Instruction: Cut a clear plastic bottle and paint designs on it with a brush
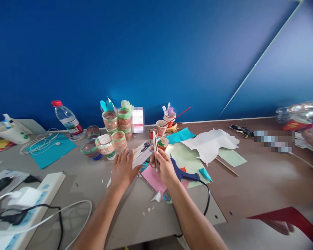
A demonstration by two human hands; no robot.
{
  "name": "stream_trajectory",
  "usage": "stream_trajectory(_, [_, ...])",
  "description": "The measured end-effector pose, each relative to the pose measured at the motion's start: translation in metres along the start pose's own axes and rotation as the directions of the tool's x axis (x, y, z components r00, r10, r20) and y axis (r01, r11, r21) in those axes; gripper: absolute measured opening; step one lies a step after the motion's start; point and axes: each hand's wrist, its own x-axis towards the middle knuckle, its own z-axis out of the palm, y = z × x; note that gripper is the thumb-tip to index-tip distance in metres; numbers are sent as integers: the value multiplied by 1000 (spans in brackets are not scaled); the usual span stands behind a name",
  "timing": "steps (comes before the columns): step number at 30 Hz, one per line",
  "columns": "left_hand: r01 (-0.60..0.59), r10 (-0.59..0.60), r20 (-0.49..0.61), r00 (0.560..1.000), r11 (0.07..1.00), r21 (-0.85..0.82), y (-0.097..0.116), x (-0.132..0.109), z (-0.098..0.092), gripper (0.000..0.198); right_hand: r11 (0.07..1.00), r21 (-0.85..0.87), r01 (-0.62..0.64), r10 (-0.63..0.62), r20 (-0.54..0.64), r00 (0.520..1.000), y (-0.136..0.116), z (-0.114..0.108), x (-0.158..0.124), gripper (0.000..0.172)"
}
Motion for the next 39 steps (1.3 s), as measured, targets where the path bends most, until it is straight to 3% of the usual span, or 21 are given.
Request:
stream_trajectory(4, [-26, 10, 146, 989, 993, 112, 0, -1, -2, 57, 988, -91, 128, -130, -23, 991, 0, 0, 1, 25])
stream_trajectory(10, [-120, 108, 89, 990, 982, 142, 8, -8, -9, 54, 942, -273, 193, -209, -29, 978, -13, 1, -2, 19])
stream_trajectory(16, [-164, 158, 84, 984, 984, 71, 16, -13, -7, 56, 820, -530, 215, -192, 98, 976, -46, 10, -21, 15])
stream_trajectory(22, [-54, 71, 158, 985, 993, -106, 6, -9, -14, 51, 612, -772, 172, -63, 170, 983, -68, -4, -38, 11])
stream_trajectory(26, [80, 19, 324, 946, 954, -289, -1, -5, -27, 53, 600, -792, 117, -60, 101, 993, -72, -14, -42, 17])
stream_trajectory(30, [120, 83, 409, 909, 887, -447, -6, -5, -32, 46, 599, -789, 134, -120, 76, 990, -66, -17, -41, 28])
stream_trajectory(34, [16, 195, 356, 914, 858, -513, -6, -6, -24, 32, 602, -785, 146, -50, 146, 988, -50, -20, -38, 31])
stream_trajectory(39, [-71, 187, 246, 951, 908, -413, 6, -9, -19, 38, 520, -842, 141, 4, 168, 986, -34, -22, -31, 22])
